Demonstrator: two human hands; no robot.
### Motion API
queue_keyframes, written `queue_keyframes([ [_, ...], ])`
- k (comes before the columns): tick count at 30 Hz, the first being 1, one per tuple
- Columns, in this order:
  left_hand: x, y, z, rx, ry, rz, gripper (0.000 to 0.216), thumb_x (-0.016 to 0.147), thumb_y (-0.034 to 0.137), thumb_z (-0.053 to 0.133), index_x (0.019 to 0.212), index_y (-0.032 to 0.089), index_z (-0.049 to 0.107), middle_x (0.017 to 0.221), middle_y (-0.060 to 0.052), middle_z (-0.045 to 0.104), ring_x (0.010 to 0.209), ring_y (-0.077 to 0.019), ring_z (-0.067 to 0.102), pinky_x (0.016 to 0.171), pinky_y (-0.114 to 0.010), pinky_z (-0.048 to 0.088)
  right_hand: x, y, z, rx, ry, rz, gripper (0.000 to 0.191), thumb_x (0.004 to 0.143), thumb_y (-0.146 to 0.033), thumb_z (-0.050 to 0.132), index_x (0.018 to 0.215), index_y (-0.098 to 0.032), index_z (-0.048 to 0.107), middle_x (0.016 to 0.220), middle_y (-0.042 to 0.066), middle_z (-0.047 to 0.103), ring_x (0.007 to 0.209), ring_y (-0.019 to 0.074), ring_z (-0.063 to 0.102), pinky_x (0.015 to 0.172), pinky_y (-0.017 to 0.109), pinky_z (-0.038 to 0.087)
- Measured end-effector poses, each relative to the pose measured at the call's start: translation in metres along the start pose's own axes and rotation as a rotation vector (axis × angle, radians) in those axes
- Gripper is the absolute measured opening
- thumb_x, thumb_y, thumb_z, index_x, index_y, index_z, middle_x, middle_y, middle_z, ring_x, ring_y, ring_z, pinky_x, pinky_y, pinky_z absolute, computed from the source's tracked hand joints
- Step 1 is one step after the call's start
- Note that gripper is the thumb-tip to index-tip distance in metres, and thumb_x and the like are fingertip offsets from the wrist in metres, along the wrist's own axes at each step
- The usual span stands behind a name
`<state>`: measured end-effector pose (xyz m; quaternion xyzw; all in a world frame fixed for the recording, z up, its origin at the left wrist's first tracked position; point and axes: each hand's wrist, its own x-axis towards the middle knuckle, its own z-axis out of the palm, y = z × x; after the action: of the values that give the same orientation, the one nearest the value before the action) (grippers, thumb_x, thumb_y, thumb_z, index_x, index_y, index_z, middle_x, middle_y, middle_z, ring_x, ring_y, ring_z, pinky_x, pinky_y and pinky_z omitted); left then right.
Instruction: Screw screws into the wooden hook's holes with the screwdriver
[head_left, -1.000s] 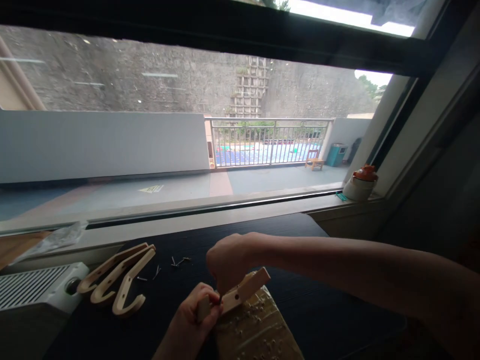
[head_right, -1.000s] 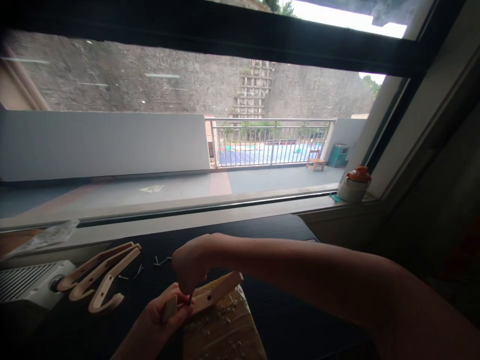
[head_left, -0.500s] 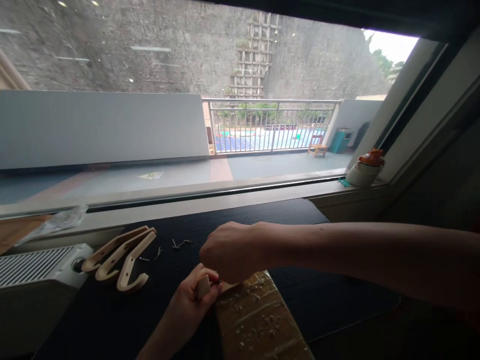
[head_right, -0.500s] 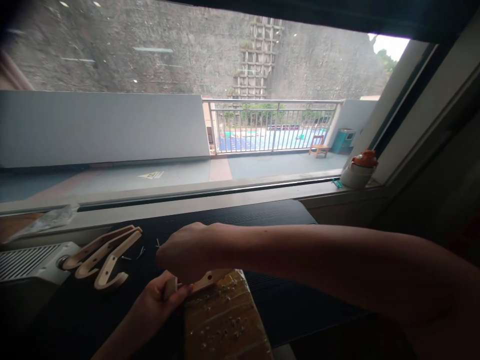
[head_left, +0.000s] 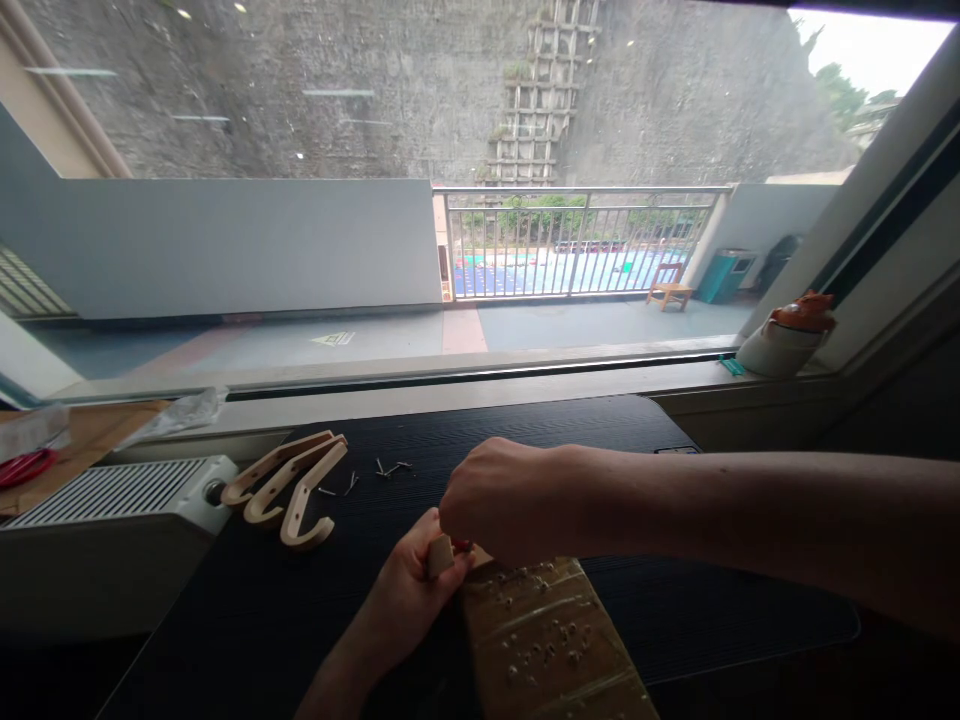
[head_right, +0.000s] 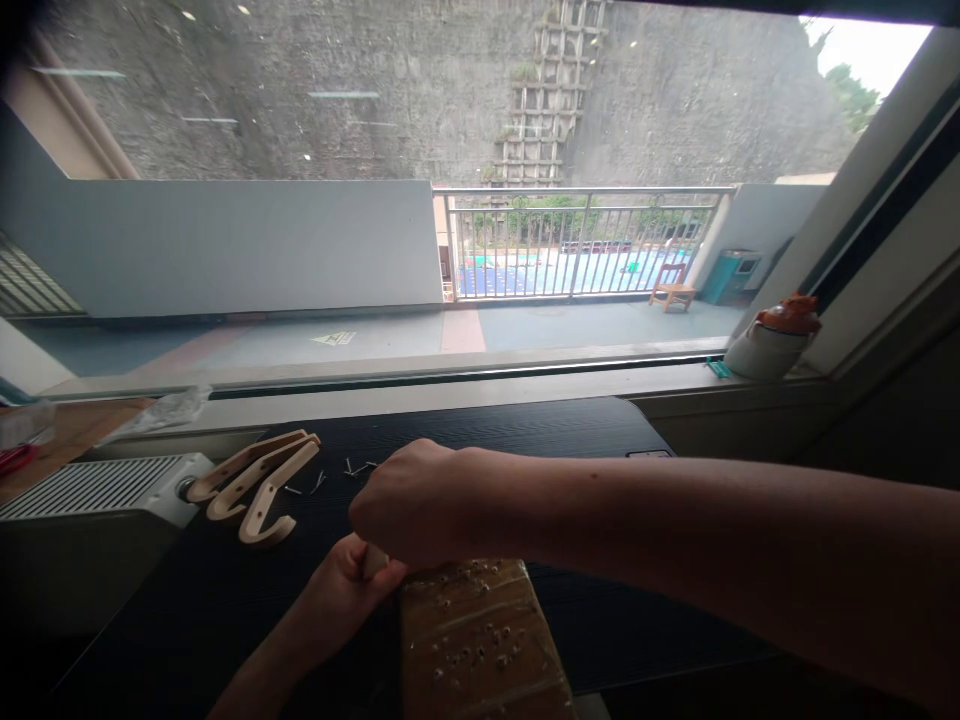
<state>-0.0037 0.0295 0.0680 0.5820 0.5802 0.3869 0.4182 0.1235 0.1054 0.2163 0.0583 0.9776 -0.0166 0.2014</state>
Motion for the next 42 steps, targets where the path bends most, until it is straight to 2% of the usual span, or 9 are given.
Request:
queue_keyframes([
  [6,0.002,0.005,-0.002,0.075,0.05,0.086,0.011,0.077,0.024,0.056,0.07,0.016,0.058,0.077,0.0,0.054,0.069,-0.0119,0.05,0.064,-0.02,0.042,0.006,0.009,0.002,0.094,0.023,0.15,0.016,0.071,-0.024,0.055,0.075,-0.014,0.066,0.069,0.006,0.065,0.062,0.0169,0.058,0.046,0.023,0.033],
  [9,0.003,0.009,-0.002,0.073,0.041,0.091,0.013,0.078,0.025,0.054,0.069,0.016,0.057,0.078,0.0,0.054,0.068,-0.0116,0.049,0.062,-0.019,0.042,0.005,0.008,-0.002,0.095,-0.003,0.208,0.018,0.072,-0.028,0.055,0.077,-0.014,0.066,0.071,0.007,0.066,0.064,0.0175,0.058,0.047,0.023,0.035],
  [15,0.004,0.009,0.0,0.0,0.008,-0.021,0.019,0.073,0.029,0.061,0.059,0.017,0.056,0.056,0.002,0.051,0.06,-0.0129,0.051,0.056,-0.02,0.042,0.002,0.0,-0.008,-0.008,-0.049,0.063,0.013,0.066,-0.01,0.058,0.076,-0.013,0.066,0.068,0.004,0.064,0.058,0.0141,0.056,0.046,0.022,0.034],
  [20,0.005,0.003,0.001,-0.013,0.005,-0.068,0.017,0.071,0.032,0.063,0.064,0.017,0.059,0.051,0.003,0.05,0.052,-0.0119,0.049,0.052,-0.021,0.039,0.005,0.001,0.0,0.044,-0.031,0.076,0.014,0.07,-0.017,0.057,0.077,-0.012,0.067,0.067,0.005,0.064,0.058,0.0147,0.057,0.048,0.023,0.036],
  [29,0.005,0.003,0.002,0.104,0.023,0.139,0.012,0.079,0.024,0.054,0.069,0.016,0.056,0.082,-0.002,0.054,0.074,-0.0128,0.051,0.07,-0.022,0.041,0.009,0.027,0.011,0.335,-0.178,0.276,0.033,0.072,-0.035,0.051,0.086,-0.011,0.068,0.077,0.006,0.066,0.065,0.0152,0.057,0.049,0.023,0.037],
  [31,0.005,0.005,0.002,0.098,0.017,0.117,0.012,0.078,0.025,0.055,0.07,0.017,0.056,0.082,-0.002,0.054,0.071,-0.0125,0.05,0.067,-0.021,0.042,0.006,0.024,0.013,0.284,-0.15,0.299,0.034,0.072,-0.037,0.052,0.085,-0.011,0.068,0.075,0.007,0.065,0.066,0.0177,0.057,0.049,0.024,0.037],
  [34,0.007,0.009,0.003,0.07,-0.005,0.063,0.009,0.075,0.024,0.058,0.07,0.017,0.056,0.075,-0.001,0.055,0.067,-0.0125,0.05,0.062,-0.02,0.041,0.0,0.011,0.008,0.132,-0.033,0.223,0.021,0.07,-0.026,0.055,0.082,-0.013,0.068,0.071,0.006,0.064,0.064,0.0171,0.057,0.051,0.025,0.036],
  [38,0.007,0.011,0.004,0.058,-0.017,-0.002,0.013,0.076,0.03,0.058,0.074,0.017,0.057,0.064,0.003,0.051,0.058,-0.0109,0.046,0.055,-0.019,0.04,-0.009,0.0,-0.009,0.04,-0.054,0.173,0.015,0.068,-0.012,0.056,0.079,-0.013,0.067,0.066,0.005,0.063,0.06,0.0142,0.055,0.053,0.024,0.036],
  [42,0.005,0.012,0.003,0.068,-0.033,-0.013,0.013,0.076,0.03,0.057,0.075,0.017,0.057,0.062,0.004,0.049,0.054,-0.0096,0.044,0.053,-0.018,0.038,-0.017,0.002,-0.014,-0.011,0.037,0.181,0.01,0.071,-0.013,0.055,0.073,-0.015,0.065,0.06,0.002,0.06,0.055,0.0126,0.052,0.048,0.023,0.032],
])
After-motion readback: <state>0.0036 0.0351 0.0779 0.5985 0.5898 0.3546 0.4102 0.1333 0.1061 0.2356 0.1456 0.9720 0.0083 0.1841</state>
